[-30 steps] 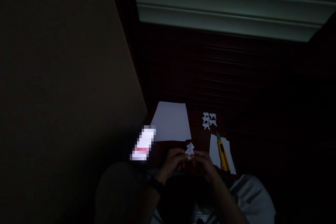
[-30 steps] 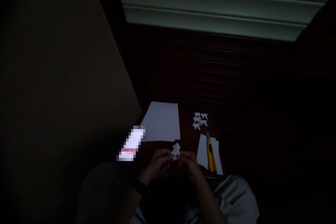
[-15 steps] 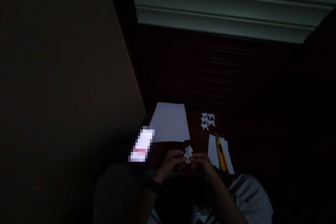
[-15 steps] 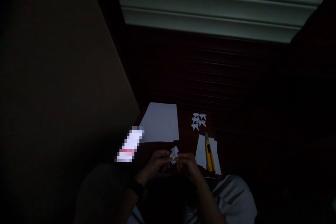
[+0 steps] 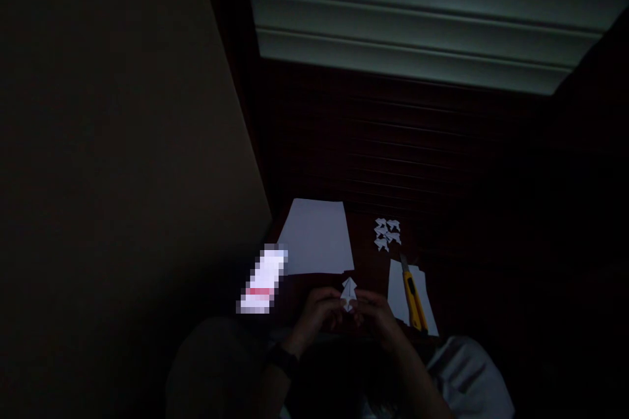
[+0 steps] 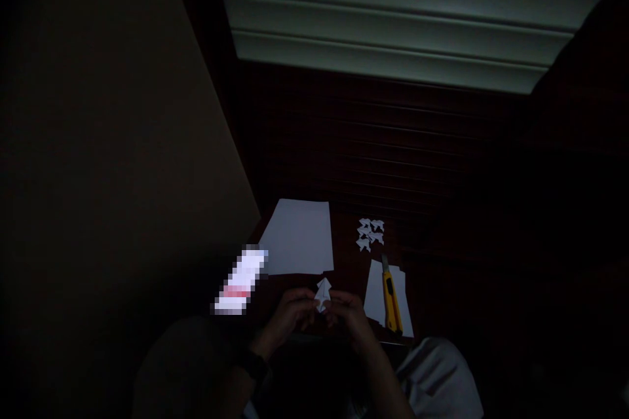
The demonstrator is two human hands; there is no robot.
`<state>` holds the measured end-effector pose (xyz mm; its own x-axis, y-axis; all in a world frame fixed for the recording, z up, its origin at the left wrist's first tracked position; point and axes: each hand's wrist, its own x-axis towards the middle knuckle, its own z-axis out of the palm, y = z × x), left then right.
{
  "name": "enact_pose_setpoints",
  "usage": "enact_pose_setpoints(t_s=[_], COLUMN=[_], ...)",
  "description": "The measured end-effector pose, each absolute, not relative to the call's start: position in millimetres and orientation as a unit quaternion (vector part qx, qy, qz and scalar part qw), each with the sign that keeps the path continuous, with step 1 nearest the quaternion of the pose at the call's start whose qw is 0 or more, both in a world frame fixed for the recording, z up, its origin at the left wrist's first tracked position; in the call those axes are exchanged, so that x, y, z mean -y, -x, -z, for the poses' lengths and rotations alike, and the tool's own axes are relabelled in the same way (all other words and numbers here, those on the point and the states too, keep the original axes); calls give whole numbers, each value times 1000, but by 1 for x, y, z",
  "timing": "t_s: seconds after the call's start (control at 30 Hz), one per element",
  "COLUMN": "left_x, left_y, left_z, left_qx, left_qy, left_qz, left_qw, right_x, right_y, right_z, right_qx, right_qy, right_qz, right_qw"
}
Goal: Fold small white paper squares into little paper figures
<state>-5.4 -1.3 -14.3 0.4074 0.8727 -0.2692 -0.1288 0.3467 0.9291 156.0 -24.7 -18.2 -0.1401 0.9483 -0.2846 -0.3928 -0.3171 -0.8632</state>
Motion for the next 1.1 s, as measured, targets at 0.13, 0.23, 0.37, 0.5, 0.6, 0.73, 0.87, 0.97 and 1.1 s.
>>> enact_pose_setpoints(t_s=[0.13, 0.23, 0.37, 0.5, 0.6, 0.73, 0.87, 0.97, 1.1], left_x=[3, 3, 2, 3, 3, 2, 1, 1, 2], left_y=[4, 2, 3, 2, 1, 2, 4, 3, 2], left_z=[13, 11, 10, 9, 9, 12, 15, 16, 17], left_qx=[-398, -398, -410, -406, -405, -406, -400, -402, -402], left_qy=[-466, -463, -434, -448, -471, -491, -503, -494, -473], left_qz=[-358, -370, -407, -407, -397, -381, -375, -385, -402], left_qw=[704, 700, 691, 685, 676, 670, 668, 668, 673], right_x=[24, 25, 28, 28, 25, 24, 24, 24, 25], right_y=[-157, -157, -155, -152, -151, -152, -154, -155, -155], right_z=[20, 18, 12, 18, 27, 32, 28, 26, 28], right_qx=[320, 308, 323, 336, 363, 357, 342, 325, 330], right_qy=[427, 429, 423, 442, 467, 463, 443, 436, 437], right_qz=[-689, -676, -652, -640, -613, -617, -642, -660, -659], right_qw=[491, 513, 541, 531, 523, 527, 523, 519, 516])
